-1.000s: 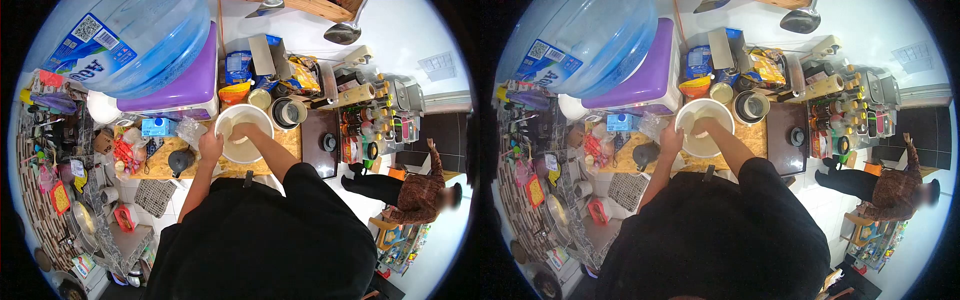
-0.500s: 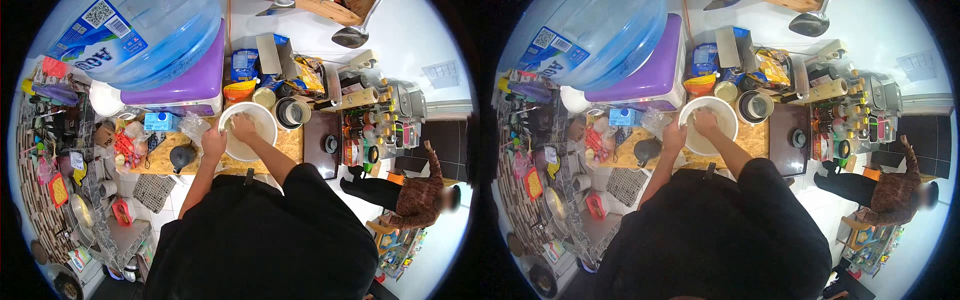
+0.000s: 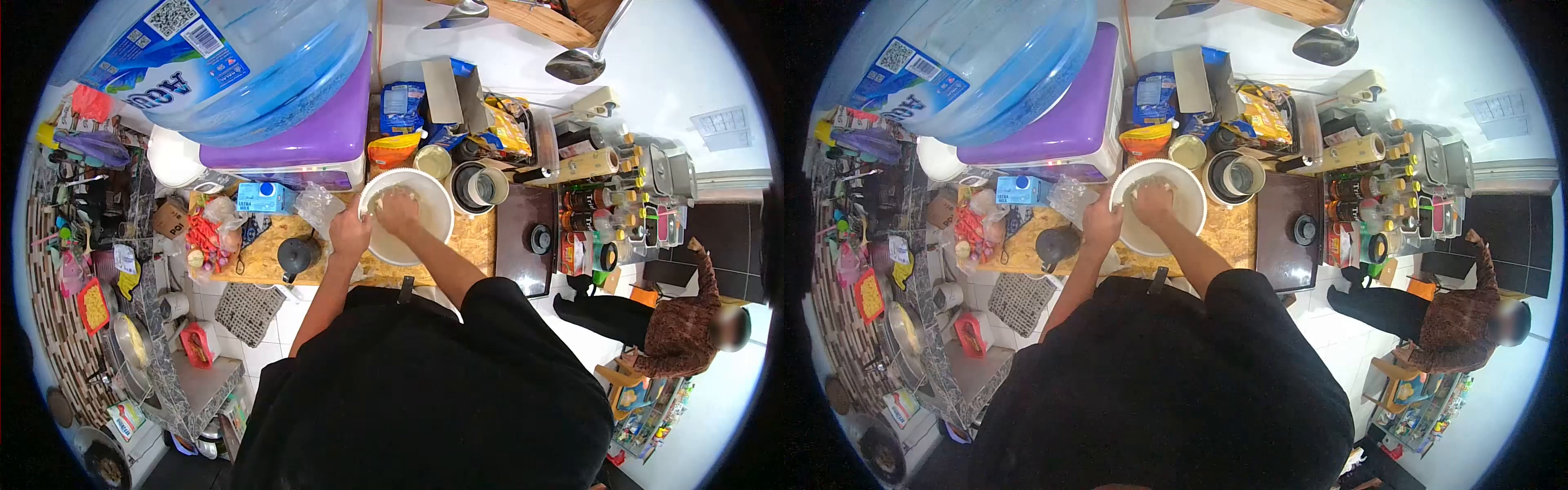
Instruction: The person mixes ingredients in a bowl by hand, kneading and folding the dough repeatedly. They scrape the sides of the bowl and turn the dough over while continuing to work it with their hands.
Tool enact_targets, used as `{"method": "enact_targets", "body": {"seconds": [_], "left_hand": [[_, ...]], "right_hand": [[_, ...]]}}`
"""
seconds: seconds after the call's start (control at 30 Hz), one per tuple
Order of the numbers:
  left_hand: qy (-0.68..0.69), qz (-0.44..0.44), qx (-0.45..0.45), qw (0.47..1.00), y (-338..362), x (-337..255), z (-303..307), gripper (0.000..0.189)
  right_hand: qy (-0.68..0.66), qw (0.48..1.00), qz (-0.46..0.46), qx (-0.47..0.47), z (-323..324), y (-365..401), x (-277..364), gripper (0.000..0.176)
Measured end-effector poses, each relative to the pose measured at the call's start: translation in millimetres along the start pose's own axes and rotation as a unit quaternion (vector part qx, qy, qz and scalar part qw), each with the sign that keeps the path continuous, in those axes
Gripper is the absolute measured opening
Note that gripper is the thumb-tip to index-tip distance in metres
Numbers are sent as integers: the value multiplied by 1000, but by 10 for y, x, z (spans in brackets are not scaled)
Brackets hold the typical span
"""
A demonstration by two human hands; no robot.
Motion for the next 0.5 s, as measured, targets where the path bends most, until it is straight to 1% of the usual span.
{"method": "enact_targets", "body": {"seconds": [0.03, 0.07, 0.1, 0.17, 0.2, 0.27, 0.3, 0.37, 0.4, 0.47, 0.5], "left_hand": [[0, 1, 0, 1000, -4, 31, -35, 45], [0, -13, -6, 1000, -25, 30, -55, 46], [1, -28, -8, 1000, -27, 6, -66, 47], [-1, -25, -5, 1000, -22, -65, 15, 48], [-4, -20, 1, 1000, -15, -72, 35, 48], [3, -18, 2, 1000, -6, -34, -23, 48], [9, -17, -1, 1000, -17, -20, -46, 48], [7, -23, -10, 1000, -21, -1, -53, 47], [5, -25, -17, 1000, -9, 2, -47, 46], [6, -19, -7, 1000, -28, -39, 4, 46], [5, -14, 5, 1000, -18, -46, 7, 46]], "right_hand": [[20, 990, 29, -137, 103, 99, 30, 64], [40, 959, 58, -273, 242, 238, 80, 60], [41, 959, 58, -273, 126, 196, 31, 60], [90, 946, 79, -302, 32, 106, 32, 64], [91, 946, 79, -303, 92, 130, 51, 64], [83, 960, 106, -244, 137, 193, 100, 57], [82, 961, 103, -245, 125, 133, 46, 57], [21, 953, 163, -253, 96, -63, 20, 55], [21, 953, 163, -254, 161, -81, -9, 55], [7, 983, 169, -68, 13, -208, -88, 62], [7, 983, 168, -67, 137, -154, -102, 62]]}}
Point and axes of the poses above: each hand's wrist, its own y-axis away from the middle knuckle, its own z-axis out of the back of the hand, x = y × z, the point moved 10 cm from there along -y, towards the middle knuckle, and after that the axes turned 12 degrees about -y, right-handed, at the moved point
